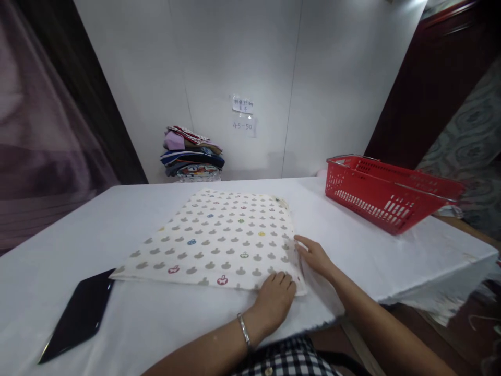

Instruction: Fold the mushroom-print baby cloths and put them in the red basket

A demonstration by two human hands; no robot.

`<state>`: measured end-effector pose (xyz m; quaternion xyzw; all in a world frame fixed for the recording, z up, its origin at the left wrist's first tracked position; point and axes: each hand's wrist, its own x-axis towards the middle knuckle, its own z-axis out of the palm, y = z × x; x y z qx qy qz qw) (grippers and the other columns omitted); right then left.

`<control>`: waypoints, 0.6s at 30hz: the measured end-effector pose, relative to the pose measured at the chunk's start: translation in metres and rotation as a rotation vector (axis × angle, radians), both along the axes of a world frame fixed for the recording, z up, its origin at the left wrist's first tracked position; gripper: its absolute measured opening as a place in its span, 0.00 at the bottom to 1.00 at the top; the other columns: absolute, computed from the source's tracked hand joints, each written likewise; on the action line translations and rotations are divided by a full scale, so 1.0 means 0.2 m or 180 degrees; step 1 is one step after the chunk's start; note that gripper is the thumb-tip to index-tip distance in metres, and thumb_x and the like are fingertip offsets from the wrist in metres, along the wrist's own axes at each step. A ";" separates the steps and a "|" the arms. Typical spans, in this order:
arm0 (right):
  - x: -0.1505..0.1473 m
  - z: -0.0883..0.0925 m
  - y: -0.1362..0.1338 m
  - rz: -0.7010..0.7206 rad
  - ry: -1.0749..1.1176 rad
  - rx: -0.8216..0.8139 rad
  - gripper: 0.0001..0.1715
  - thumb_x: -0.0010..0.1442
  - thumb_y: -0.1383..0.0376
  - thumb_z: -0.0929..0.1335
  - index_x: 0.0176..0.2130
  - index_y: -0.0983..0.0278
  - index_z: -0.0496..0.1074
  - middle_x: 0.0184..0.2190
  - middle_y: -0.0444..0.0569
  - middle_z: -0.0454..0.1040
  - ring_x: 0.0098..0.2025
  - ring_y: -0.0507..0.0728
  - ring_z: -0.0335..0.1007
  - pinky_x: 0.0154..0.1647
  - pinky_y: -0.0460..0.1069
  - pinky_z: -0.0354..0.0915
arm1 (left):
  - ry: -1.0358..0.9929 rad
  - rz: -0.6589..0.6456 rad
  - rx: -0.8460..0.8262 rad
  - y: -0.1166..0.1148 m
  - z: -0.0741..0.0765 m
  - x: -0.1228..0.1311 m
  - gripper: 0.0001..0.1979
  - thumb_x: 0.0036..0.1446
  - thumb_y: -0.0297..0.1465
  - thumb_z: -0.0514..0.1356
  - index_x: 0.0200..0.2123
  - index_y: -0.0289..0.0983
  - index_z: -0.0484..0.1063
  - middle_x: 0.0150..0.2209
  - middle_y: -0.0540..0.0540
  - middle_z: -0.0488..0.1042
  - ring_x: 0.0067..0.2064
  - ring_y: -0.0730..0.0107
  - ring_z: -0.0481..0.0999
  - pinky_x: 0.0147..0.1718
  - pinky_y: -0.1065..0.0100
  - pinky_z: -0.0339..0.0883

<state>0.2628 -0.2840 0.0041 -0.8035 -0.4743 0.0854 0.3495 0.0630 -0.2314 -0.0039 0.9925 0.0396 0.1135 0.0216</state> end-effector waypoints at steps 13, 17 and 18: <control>0.37 0.11 0.60 -0.0953 -0.0215 -0.0930 0.27 0.61 0.55 0.60 0.52 0.71 0.65 0.49 0.60 0.71 0.50 0.60 0.67 0.47 0.50 0.61 | -0.0408 -0.0469 -0.0033 0.02 -0.01 0.08 0.11 0.60 0.26 0.51 0.46 0.35 0.64 0.46 0.45 0.70 0.49 0.65 0.65 0.53 0.60 0.54; 0.39 0.11 0.74 -0.1054 -0.0276 -0.1090 0.28 0.62 0.53 0.58 0.51 0.72 0.64 0.48 0.63 0.70 0.50 0.62 0.66 0.45 0.52 0.62 | -0.0369 -0.0624 -0.0256 0.05 -0.05 0.11 0.08 0.59 0.29 0.54 0.43 0.37 0.65 0.42 0.47 0.71 0.45 0.68 0.68 0.50 0.63 0.57; 0.40 0.11 0.77 -0.1078 -0.0300 -0.1115 0.28 0.62 0.53 0.57 0.51 0.71 0.63 0.49 0.63 0.69 0.51 0.62 0.66 0.46 0.52 0.62 | -0.0356 -0.0634 -0.0305 0.06 -0.07 0.12 0.07 0.59 0.30 0.54 0.42 0.38 0.65 0.41 0.47 0.72 0.44 0.69 0.68 0.48 0.65 0.59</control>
